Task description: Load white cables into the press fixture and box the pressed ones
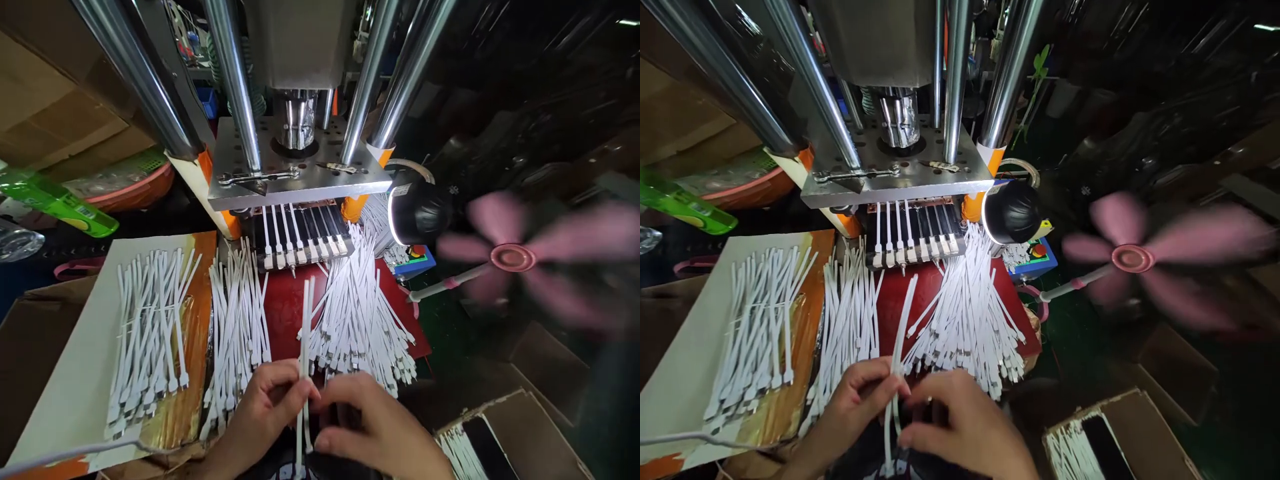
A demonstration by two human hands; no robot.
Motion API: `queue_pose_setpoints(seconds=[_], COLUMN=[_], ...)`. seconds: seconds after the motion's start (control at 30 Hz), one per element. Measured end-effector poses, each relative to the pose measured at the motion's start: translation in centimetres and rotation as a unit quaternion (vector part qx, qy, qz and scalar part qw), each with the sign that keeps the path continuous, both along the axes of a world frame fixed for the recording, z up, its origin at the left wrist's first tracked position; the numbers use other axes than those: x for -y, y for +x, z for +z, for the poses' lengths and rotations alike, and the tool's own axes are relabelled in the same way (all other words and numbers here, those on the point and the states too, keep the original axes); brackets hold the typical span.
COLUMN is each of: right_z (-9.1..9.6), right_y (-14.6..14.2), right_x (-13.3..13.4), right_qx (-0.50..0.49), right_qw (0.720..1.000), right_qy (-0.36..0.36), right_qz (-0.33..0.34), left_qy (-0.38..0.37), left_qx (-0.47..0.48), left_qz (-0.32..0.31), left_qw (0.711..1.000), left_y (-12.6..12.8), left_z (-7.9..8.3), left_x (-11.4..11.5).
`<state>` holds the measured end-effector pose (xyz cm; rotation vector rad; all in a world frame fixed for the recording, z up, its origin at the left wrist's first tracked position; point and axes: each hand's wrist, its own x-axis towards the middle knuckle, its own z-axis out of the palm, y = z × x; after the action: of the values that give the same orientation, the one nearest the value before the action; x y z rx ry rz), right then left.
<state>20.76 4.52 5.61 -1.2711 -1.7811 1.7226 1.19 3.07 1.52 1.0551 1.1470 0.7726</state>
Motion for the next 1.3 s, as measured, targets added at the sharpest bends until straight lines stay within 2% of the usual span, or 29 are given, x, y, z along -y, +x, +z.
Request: queue_pose_setpoints(seconds=[0.07,0.17,0.23,0.33,0.43,0.5,0.6,0.8,0.97,1.07,1.17,1.23,1.3], right_z=[-0.1,-0.6,-0.9,-1.3,-1.3,-1.1,-0.9,-1.2,-2.3,-3.0,-2.2,-0.7,1.2], right_y=[-0.3,-1.8,-2.8,-3.3,-3.2,-2.9,-2.4,-2.7,-4.3,-4.5,-3.2,-1.6,0.0], right_x=[-1.3,-2.6,-2.8,-2.4,-2.0,-1.8,-1.7,-1.7,-1.7,-1.0,-1.8,-4.1,-8.1], right_qx=[-0.065,-0.121,-0.127,-0.119,-0.104,-0.097,-0.09,-0.109,-0.098,-0.072,-0.062,-0.05,-0.03], right_qw=[0.995,0.98,0.977,0.98,0.98,0.979,0.977,0.965,0.967,0.983,0.994,0.991,0.989], right_qy=[0.002,0.046,0.075,0.108,0.136,0.154,0.174,0.176,0.175,0.134,0.083,0.082,0.112], right_qz=[-0.069,-0.15,-0.152,-0.121,-0.102,-0.091,-0.088,-0.161,-0.155,-0.101,0.029,0.088,0.089], left_qy=[0.101,0.163,0.173,0.204,0.241,0.251,0.252,0.232,0.274,0.295,0.327,0.362,0.393], left_qx=[-0.074,-0.147,-0.168,-0.171,-0.147,-0.13,-0.104,-0.094,-0.145,-0.214,-0.261,-0.304,-0.371], left_qz=[-0.06,-0.093,-0.06,0.02,0.021,0.007,0.0,-0.004,0.024,0.079,0.12,0.117,0.098], left_qw=[0.99,0.971,0.969,0.964,0.959,0.959,0.962,0.968,0.951,0.928,0.9,0.873,0.835], left_y=[-0.2,-0.7,-1.4,-2.2,-2.2,-1.9,-1.6,-1.9,-2.3,-3.0,-3.6,-3.6,-3.3], left_z=[-0.1,-0.1,0.6,2.6,4.5,5.2,5.6,5.5,6.1,6.5,6.1,5.4,4.7], left_x=[0.8,1.3,0.6,-1.6,-3.9,-4.8,-5.1,-4.5,-4.9,-7.2,-11.1,-14.0,-16.9])
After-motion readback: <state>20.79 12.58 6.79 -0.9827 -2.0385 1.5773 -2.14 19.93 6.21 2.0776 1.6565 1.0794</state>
